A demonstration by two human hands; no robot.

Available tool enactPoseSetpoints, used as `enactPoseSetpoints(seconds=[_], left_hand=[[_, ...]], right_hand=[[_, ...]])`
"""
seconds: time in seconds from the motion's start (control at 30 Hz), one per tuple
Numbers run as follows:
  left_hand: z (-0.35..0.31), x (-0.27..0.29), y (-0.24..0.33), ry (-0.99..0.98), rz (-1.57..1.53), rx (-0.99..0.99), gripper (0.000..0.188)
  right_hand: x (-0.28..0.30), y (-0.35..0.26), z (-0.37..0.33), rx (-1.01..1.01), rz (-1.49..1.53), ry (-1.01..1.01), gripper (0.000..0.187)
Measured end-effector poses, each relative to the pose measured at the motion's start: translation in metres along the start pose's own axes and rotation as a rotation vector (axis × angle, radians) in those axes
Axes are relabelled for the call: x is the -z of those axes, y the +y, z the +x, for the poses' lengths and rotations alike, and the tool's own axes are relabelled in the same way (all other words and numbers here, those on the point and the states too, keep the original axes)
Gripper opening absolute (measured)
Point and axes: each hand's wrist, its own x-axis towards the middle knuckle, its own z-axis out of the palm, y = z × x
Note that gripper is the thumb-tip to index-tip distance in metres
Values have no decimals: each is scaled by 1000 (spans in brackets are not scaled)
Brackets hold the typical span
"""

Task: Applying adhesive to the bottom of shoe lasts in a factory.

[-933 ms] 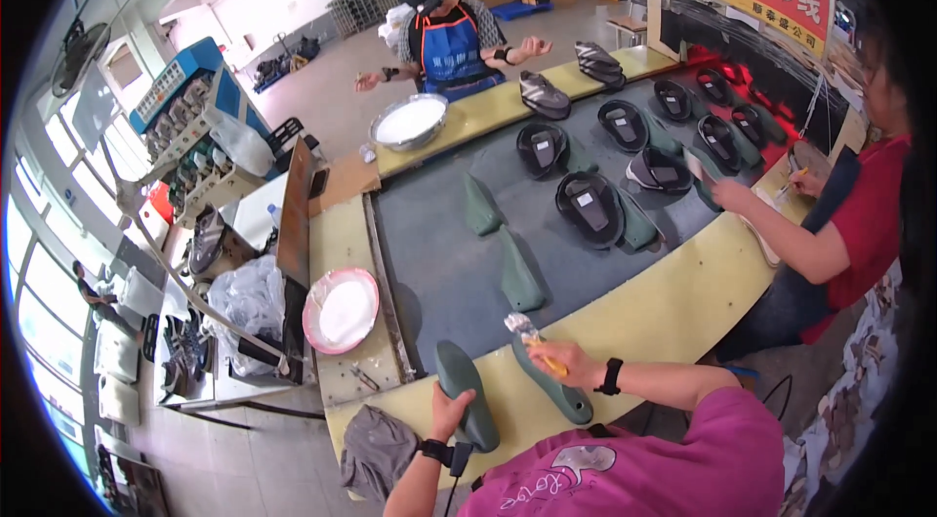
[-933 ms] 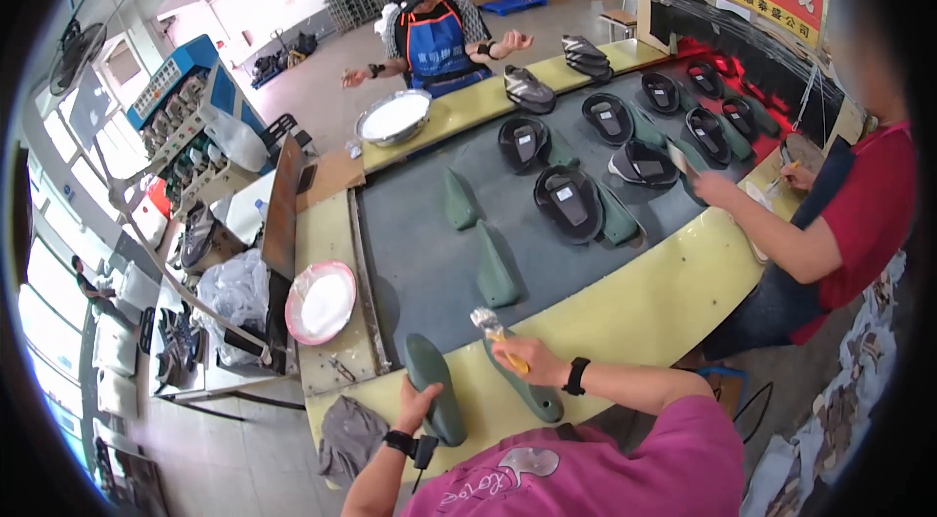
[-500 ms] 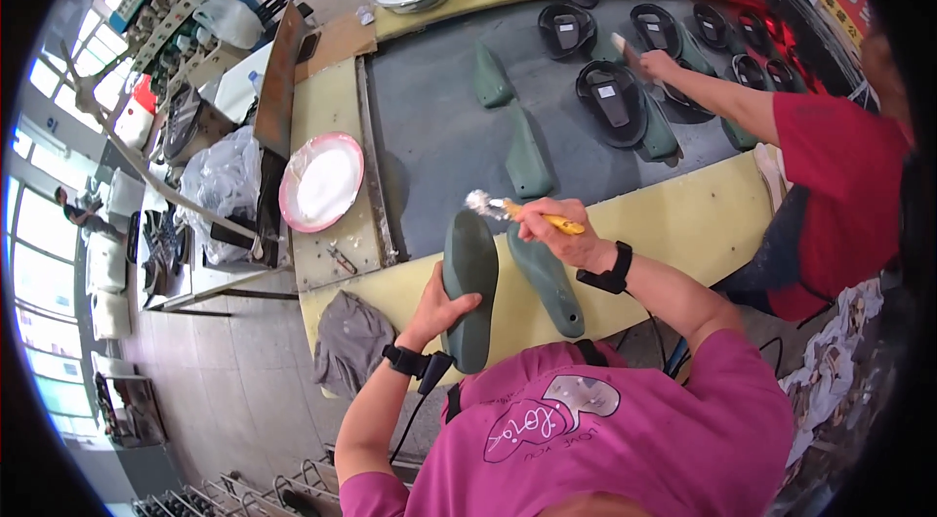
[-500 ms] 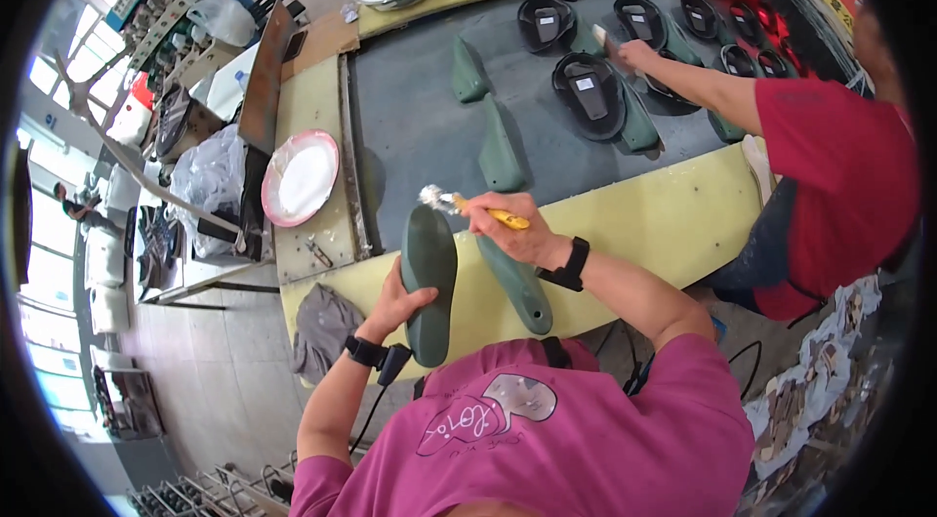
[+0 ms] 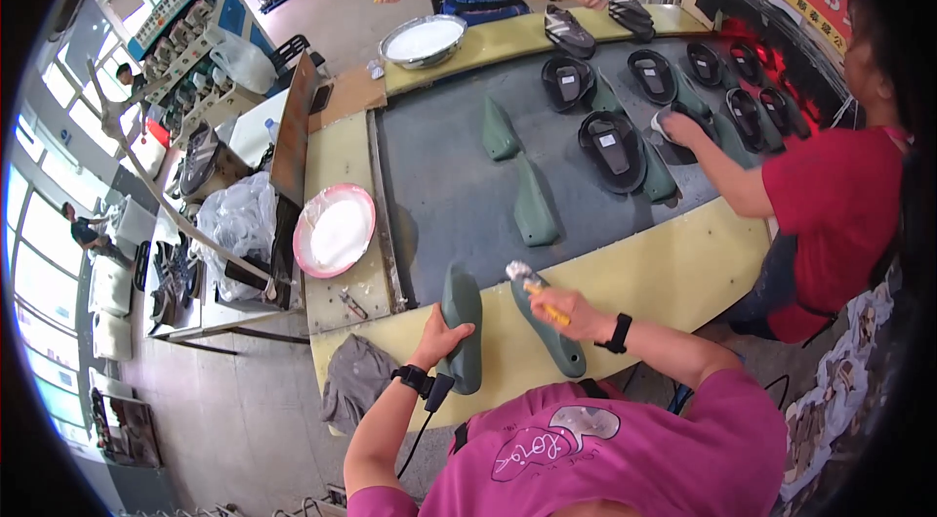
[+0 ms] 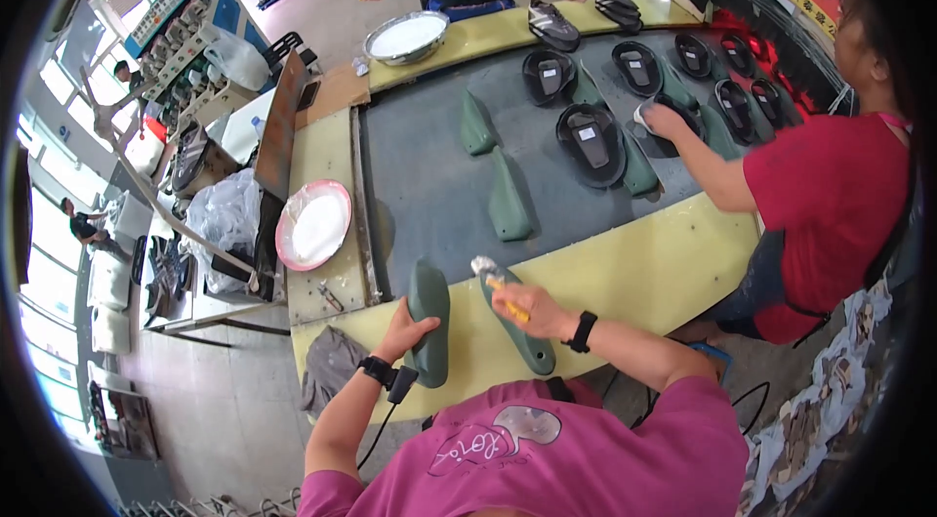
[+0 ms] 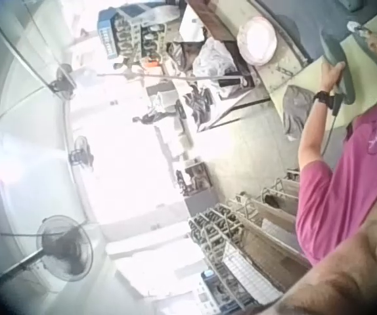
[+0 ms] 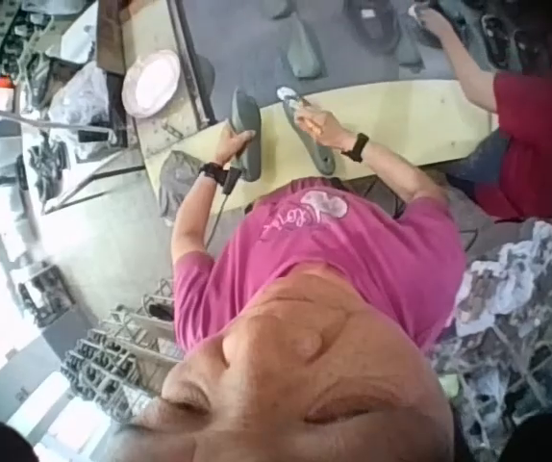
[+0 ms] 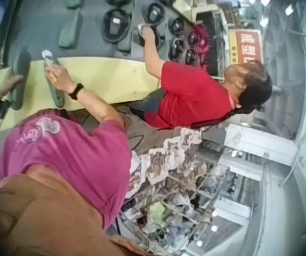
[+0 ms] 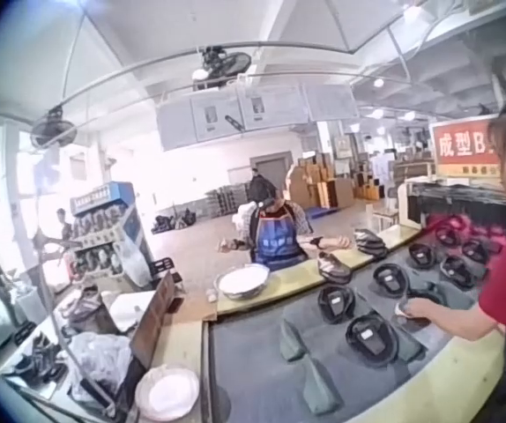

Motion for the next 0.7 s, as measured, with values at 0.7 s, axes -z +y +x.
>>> enactPoseSetpoints(seconds=[0.7], left_hand=[[-22,-25,-35,142,948,-249,96]], right_hand=[[-24,45,10,45,-165,-182,36]])
